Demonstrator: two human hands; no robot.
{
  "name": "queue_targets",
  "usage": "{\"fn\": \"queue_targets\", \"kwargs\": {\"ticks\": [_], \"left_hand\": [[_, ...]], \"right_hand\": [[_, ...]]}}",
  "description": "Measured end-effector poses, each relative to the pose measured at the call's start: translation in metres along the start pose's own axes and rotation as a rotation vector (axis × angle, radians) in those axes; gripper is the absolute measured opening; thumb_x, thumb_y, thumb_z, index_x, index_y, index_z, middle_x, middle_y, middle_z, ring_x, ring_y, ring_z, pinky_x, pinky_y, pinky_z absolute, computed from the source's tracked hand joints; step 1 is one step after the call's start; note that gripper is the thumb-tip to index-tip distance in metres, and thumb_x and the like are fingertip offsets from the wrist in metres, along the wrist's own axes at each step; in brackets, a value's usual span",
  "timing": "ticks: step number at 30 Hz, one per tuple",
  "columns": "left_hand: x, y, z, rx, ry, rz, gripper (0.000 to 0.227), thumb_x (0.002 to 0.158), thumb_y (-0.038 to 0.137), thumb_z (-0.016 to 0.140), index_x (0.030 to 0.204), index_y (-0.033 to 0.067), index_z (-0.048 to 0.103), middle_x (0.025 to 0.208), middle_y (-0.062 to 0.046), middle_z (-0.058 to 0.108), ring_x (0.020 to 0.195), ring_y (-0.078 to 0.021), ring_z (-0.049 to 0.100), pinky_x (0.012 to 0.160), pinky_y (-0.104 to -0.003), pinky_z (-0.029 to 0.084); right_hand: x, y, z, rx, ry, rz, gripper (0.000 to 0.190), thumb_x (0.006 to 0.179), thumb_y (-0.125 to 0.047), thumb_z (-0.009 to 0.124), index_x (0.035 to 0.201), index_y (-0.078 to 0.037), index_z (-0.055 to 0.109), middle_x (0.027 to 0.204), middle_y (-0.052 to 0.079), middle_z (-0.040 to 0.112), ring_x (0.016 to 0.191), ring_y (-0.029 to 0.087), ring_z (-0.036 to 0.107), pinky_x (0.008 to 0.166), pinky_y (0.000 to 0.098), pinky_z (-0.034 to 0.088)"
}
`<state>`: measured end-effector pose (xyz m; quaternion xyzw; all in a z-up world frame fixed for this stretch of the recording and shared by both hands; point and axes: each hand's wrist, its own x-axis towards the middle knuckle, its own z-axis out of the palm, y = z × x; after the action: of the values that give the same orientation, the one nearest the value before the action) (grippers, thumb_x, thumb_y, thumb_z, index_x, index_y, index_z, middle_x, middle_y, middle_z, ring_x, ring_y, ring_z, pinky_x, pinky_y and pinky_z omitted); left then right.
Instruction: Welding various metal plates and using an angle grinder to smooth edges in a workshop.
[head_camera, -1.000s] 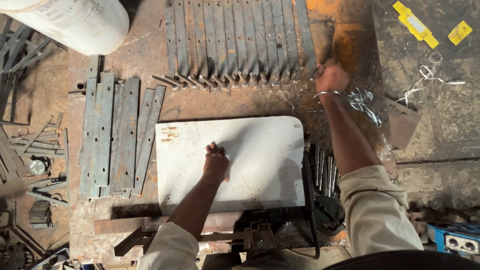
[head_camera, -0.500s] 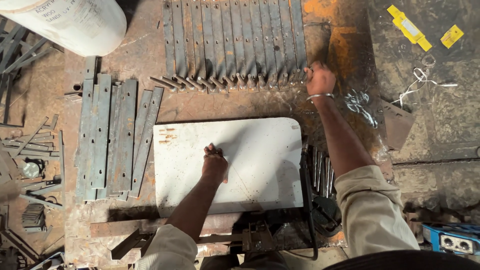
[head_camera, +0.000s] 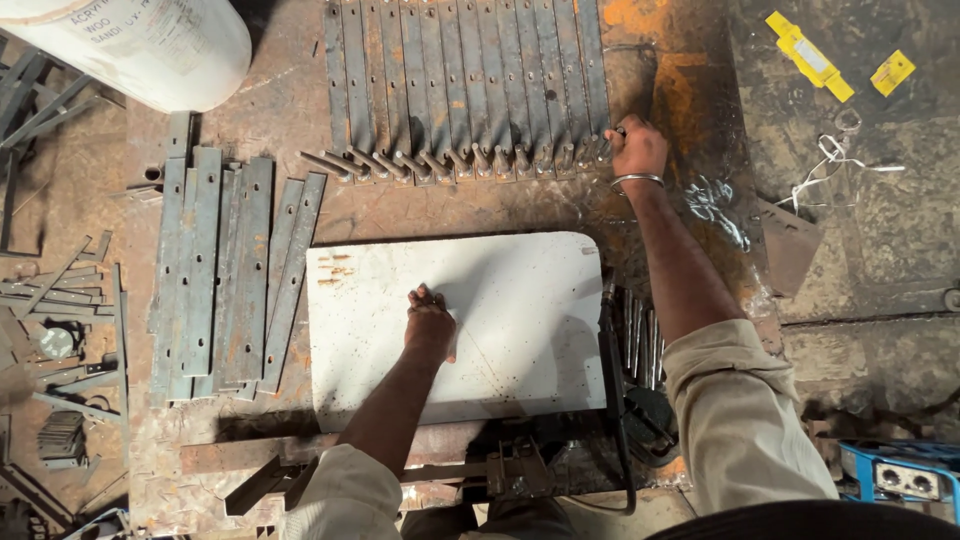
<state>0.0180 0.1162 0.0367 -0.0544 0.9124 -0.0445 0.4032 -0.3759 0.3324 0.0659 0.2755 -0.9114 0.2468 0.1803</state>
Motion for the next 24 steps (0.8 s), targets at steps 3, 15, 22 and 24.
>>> {"fn": "queue_targets", "kwargs": {"ticks": [3,15,22,24], "left_hand": [[0.001,0.001,0.000,-0.005,-0.020,0.002,0.136,0.071,0.056,0.092,0.157,-0.0151,0.015,0.158,-0.048,0.013,0.147,-0.0597,0.025,0.118,-0.049,0.037],[-0.009,-0.002,-0.014,0.014,-0.047,0.066,0.112,0.074,0.052,0.089,0.156,-0.0038,0.036,0.166,-0.034,0.018,0.152,-0.0597,0.020,0.122,-0.054,0.033],[0.015,-0.035,0.014,-0.205,0.054,0.086,0.116,0.069,0.055,0.091,0.158,0.0048,0.036,0.163,-0.025,0.031,0.149,-0.0453,0.031,0.115,-0.049,0.040],[0.020,-0.061,0.023,-0.309,0.065,0.095,0.118,0.068,0.058,0.089,0.159,0.0082,0.034,0.161,-0.021,0.036,0.147,-0.0384,0.037,0.113,-0.045,0.044]], "right_hand": [[0.000,0.008,-0.001,0.077,-0.104,0.150,0.028,0.094,-0.030,0.084,0.093,-0.005,0.070,0.087,0.021,0.070,0.084,0.043,0.068,0.074,0.0509,0.053],[-0.165,0.029,-0.056,0.500,-0.464,0.442,0.050,0.102,-0.039,0.080,0.087,0.001,0.055,0.078,0.009,0.054,0.069,0.021,0.049,0.061,0.0360,0.042],[-0.307,-0.050,-0.227,0.989,-0.450,0.991,0.048,0.092,-0.029,0.072,0.131,-0.001,0.063,0.104,0.008,0.073,0.089,0.020,0.072,0.076,0.0356,0.060],[-0.340,-0.052,-0.247,1.018,-0.402,1.052,0.045,0.094,-0.025,0.071,0.130,0.002,0.063,0.101,0.012,0.074,0.087,0.022,0.072,0.078,0.0366,0.061]]}}
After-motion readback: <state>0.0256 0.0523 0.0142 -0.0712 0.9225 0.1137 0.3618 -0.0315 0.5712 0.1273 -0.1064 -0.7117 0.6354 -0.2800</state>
